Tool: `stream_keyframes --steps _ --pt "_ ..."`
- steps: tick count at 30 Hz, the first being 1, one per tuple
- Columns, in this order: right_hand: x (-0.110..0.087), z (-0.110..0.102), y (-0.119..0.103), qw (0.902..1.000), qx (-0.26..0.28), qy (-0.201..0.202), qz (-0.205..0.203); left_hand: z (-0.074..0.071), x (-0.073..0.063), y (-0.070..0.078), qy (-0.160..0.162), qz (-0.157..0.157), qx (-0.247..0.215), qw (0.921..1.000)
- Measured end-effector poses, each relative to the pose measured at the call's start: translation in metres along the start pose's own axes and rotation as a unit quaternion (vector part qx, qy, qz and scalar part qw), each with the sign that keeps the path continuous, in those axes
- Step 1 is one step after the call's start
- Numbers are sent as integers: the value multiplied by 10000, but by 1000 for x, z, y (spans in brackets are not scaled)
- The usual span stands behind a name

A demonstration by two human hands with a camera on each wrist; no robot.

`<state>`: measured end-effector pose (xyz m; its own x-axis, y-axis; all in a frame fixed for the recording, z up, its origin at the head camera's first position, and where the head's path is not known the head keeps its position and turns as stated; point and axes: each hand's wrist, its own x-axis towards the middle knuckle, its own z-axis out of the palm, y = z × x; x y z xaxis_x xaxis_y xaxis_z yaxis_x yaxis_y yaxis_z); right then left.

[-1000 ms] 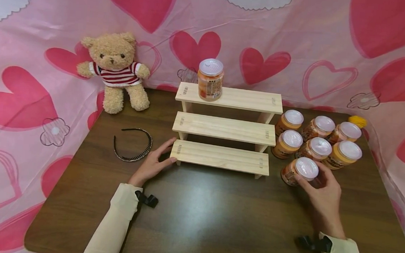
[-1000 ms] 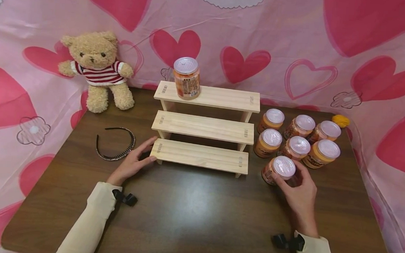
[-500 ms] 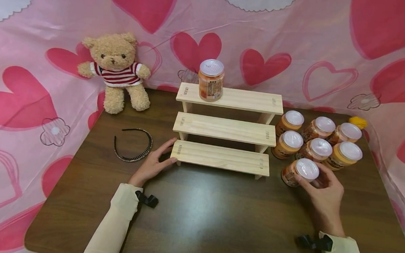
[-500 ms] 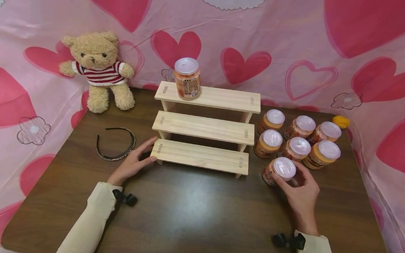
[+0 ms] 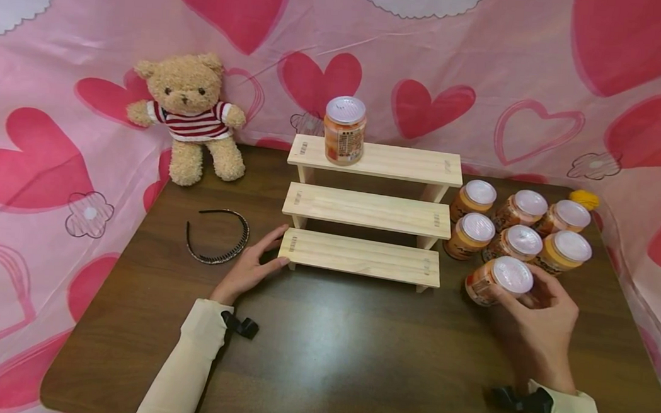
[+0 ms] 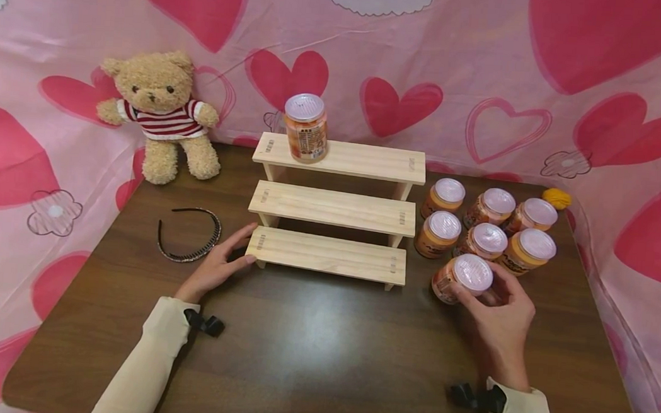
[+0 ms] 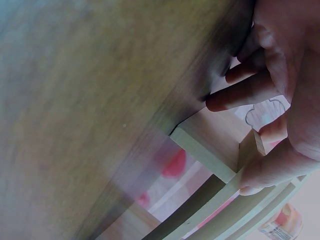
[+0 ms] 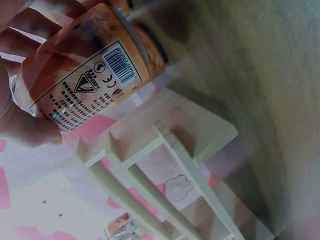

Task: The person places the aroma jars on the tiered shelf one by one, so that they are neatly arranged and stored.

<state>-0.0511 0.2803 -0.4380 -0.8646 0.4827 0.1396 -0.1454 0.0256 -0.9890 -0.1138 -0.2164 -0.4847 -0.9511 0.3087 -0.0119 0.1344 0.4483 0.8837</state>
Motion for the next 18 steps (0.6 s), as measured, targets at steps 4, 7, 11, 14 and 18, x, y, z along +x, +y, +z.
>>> stream_keyframes --steps 4,7,11,14,18 --pt "0 1 -8 9998 -209 35 -54 -1 -2 1 18 60 -36 10000" --pt "1 2 -14 9994 -315 30 -157 -2 -2 1 27 107 -63 9999" --pt "3 7 -23 9994 -52 -71 -346 -2 -3 3 37 120 -70 9999" --pt "4 11 -32 9988 238 -121 -399 -2 -2 3 31 106 -61 9999" --pt "7 16 -45 9981 301 -185 -498 -2 -2 3 22 79 -87 9999"
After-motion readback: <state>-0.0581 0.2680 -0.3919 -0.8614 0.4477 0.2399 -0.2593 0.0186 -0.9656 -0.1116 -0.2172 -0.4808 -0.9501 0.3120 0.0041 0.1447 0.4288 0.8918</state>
